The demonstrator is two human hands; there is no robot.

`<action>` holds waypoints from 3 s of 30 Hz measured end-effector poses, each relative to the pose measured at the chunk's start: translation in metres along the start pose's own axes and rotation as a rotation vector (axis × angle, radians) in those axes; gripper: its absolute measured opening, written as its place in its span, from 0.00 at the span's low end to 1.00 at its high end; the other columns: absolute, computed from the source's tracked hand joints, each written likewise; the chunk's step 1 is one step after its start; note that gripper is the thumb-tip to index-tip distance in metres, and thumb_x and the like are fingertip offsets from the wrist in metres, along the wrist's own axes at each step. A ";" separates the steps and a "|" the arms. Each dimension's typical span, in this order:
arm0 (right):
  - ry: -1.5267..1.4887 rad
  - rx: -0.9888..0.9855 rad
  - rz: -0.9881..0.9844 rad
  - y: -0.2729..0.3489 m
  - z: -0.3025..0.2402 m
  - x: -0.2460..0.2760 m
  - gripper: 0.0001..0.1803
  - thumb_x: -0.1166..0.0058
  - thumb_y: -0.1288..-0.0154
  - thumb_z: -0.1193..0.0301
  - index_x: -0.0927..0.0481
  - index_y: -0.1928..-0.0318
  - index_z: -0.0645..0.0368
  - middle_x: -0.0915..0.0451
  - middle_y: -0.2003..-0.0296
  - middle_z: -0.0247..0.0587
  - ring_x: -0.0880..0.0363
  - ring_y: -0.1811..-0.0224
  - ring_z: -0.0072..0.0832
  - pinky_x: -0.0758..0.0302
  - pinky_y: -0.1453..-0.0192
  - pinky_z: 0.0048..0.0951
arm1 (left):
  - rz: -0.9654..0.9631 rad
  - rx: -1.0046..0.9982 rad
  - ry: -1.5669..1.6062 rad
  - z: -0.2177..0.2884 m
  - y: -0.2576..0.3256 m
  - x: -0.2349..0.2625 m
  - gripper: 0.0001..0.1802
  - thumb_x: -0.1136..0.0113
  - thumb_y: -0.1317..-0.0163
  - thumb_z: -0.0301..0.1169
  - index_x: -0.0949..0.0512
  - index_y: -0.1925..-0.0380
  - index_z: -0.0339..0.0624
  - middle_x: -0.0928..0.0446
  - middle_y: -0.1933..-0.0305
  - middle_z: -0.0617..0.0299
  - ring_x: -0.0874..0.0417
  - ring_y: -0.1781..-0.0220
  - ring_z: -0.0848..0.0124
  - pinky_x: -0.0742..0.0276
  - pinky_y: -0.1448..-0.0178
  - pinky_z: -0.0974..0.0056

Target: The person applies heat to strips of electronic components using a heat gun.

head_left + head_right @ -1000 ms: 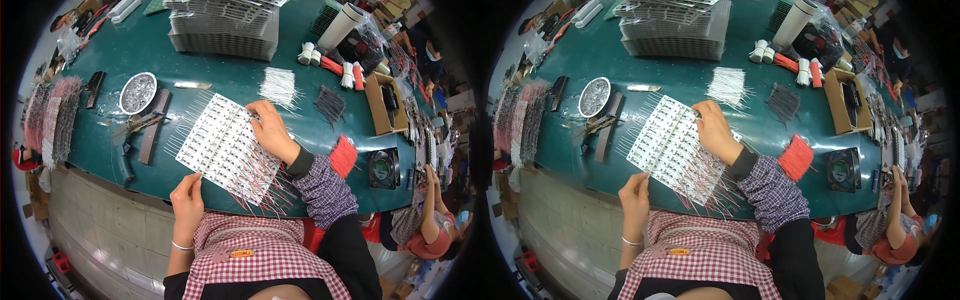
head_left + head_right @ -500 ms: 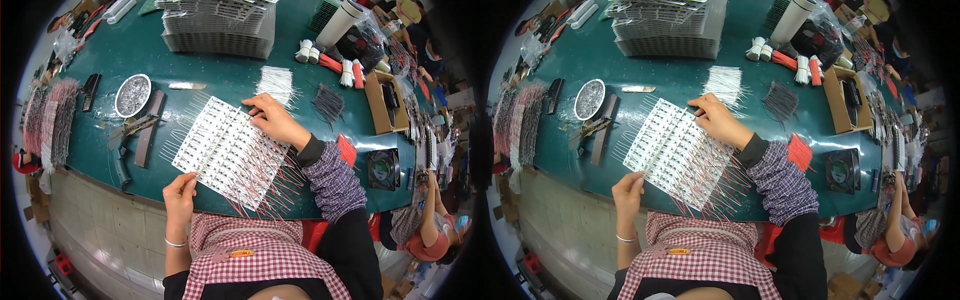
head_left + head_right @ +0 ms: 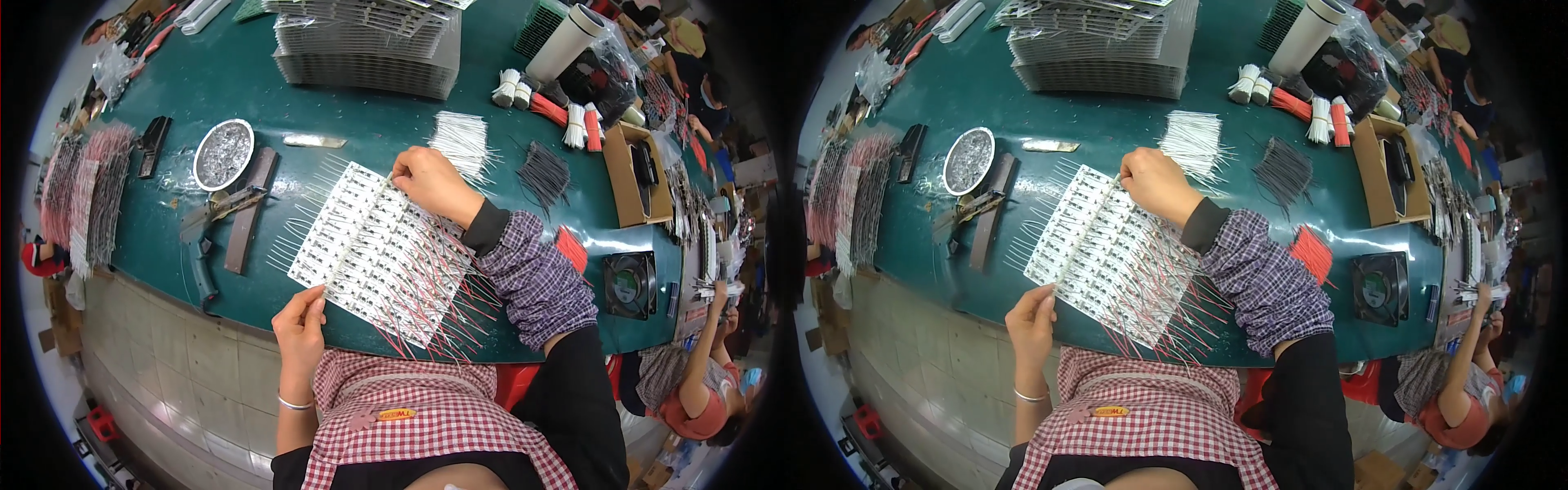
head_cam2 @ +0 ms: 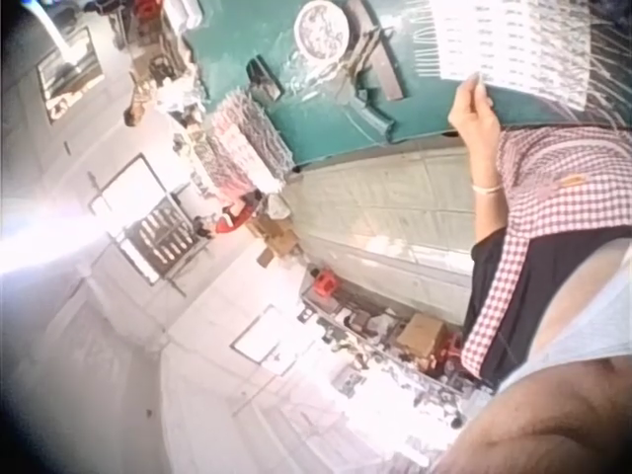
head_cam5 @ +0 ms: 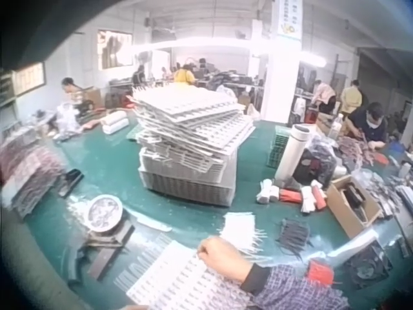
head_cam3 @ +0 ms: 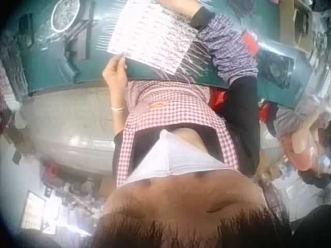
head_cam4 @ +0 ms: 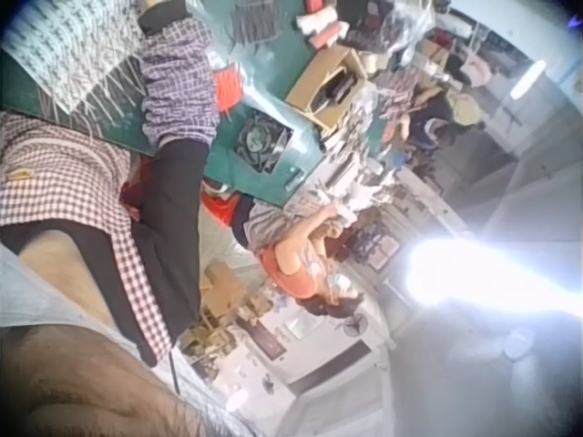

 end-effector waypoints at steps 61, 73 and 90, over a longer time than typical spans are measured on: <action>-0.287 0.283 -0.096 0.061 0.014 0.016 0.18 0.36 0.49 0.84 0.21 0.56 0.59 0.30 0.56 0.40 0.27 0.51 0.36 0.27 0.46 0.32 | -0.322 -0.490 -0.384 0.037 0.054 -0.054 0.26 0.42 0.42 0.14 0.23 0.41 0.36 0.27 0.69 0.55 0.26 0.77 0.63 0.29 0.72 0.62; -0.307 0.256 -0.082 0.065 0.018 0.016 0.17 0.36 0.48 0.82 0.19 0.56 0.57 0.30 0.53 0.39 0.27 0.49 0.35 0.27 0.45 0.32 | -0.184 -0.403 -0.338 0.047 0.049 -0.041 0.26 0.42 0.42 0.13 0.21 0.42 0.39 0.26 0.70 0.56 0.28 0.78 0.69 0.31 0.73 0.66; -0.231 0.343 -0.109 0.065 0.016 0.012 0.25 0.37 0.47 0.87 0.12 0.51 0.47 0.29 0.45 0.40 0.28 0.45 0.35 0.24 0.45 0.29 | -0.389 -0.496 -0.915 0.057 0.047 -0.057 0.36 0.43 0.53 0.17 0.27 0.37 0.32 0.33 0.71 0.60 0.24 0.73 0.64 0.29 0.75 0.61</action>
Point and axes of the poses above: each hand's wrist, its own y-axis away from the middle knuckle, its own x-axis out of the back of the hand, z = x × y, the point moved 3 cm from there along -y, towards the middle knuckle
